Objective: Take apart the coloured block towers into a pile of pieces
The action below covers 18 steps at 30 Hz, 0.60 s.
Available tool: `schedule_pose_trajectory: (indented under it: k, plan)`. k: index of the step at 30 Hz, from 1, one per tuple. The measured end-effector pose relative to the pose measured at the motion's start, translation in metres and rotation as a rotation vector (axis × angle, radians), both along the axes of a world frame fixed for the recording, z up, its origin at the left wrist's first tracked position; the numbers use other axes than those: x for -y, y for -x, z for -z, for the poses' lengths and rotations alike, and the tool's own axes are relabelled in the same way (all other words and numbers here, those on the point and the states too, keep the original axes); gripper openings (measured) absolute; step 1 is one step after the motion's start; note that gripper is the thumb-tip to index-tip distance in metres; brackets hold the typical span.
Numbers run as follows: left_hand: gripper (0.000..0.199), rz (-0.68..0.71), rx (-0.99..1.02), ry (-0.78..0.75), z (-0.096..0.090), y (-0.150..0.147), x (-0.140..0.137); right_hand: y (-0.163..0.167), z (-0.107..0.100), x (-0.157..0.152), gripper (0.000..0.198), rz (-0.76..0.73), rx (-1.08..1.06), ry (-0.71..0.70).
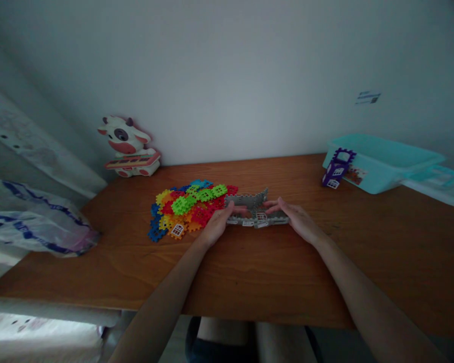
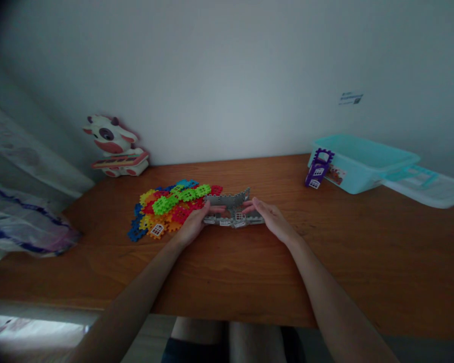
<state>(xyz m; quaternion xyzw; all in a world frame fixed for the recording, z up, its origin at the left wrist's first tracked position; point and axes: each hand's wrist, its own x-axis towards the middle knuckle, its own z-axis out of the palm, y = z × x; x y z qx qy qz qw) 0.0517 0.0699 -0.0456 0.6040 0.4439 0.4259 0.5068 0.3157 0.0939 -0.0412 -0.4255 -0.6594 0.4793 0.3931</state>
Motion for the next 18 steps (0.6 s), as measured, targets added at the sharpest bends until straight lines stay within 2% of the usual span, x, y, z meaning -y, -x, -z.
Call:
schedule_pose_trajectory:
  k: [5,10,13,18]
  plan:
    - [0.042,0.024,-0.156,-0.130,-0.002,-0.008,0.008,-0.011,0.003,-0.009,0.037,-0.026,0.061,0.025]
    - [0.032,0.111,-0.342,-0.394,0.003,-0.012,0.013,-0.018,0.009,-0.013,0.029,-0.013,0.152,-0.100]
    - [0.035,0.154,-0.481,-0.466,0.004,-0.009,0.015,-0.020,0.008,-0.011,0.027,-0.050,0.210,-0.184]
    - [0.047,0.283,-0.678,-0.485,0.003,-0.006,0.019,-0.020,0.008,-0.007,0.029,-0.059,0.417,-0.325]
